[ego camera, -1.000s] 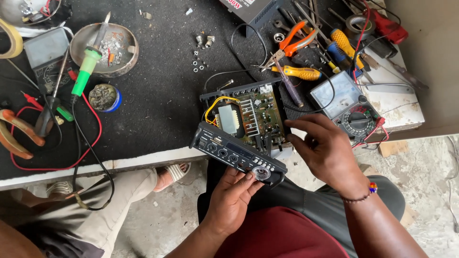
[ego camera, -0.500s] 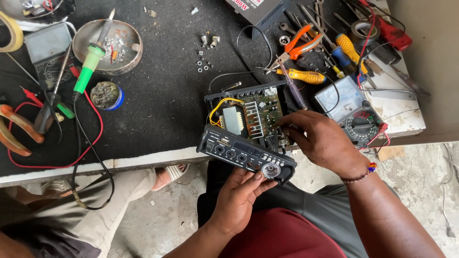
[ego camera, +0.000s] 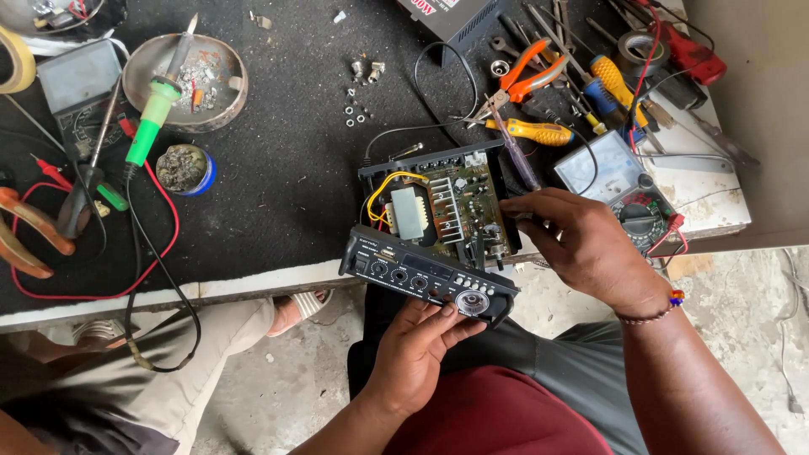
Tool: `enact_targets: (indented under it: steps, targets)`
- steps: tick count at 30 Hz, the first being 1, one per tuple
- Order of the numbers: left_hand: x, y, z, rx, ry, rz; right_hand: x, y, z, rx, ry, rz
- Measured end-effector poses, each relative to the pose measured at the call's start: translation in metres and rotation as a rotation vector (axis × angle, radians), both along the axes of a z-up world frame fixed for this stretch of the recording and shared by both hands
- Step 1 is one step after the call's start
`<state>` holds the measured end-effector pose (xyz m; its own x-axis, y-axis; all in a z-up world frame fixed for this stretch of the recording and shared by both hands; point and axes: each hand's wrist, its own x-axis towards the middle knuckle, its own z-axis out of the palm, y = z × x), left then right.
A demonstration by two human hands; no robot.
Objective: Disassembling an electronic device and inspecting the internal circuit board using a screwdriver.
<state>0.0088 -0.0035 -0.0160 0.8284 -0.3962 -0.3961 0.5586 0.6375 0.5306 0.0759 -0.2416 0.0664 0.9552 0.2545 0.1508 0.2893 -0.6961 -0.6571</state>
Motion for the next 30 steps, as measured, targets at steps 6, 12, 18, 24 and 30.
enact_targets:
  steps: [6, 12, 18, 24, 30]
  targets:
    - [-0.001, 0.0, -0.004, -0.028, 0.083, 0.024, -0.009, -0.002, -0.011, 0.03, 0.052, -0.158]
    - [0.005, -0.001, 0.012, -0.123, 0.125, -0.013, -0.026, -0.001, -0.014, 0.136, -0.05, -0.194]
    - [-0.002, -0.005, 0.007, -0.071, 0.16, 0.017, -0.067, 0.014, -0.04, 0.857, 0.45, -0.402]
    - [-0.009, 0.001, -0.007, 0.126, 0.114, 0.015, -0.095, 0.027, -0.05, 0.939, 0.615, -0.355]
    - [0.008, 0.024, 0.043, 0.721, -0.312, -0.624, -0.098, 0.032, -0.061, 0.967, 0.616, -0.427]
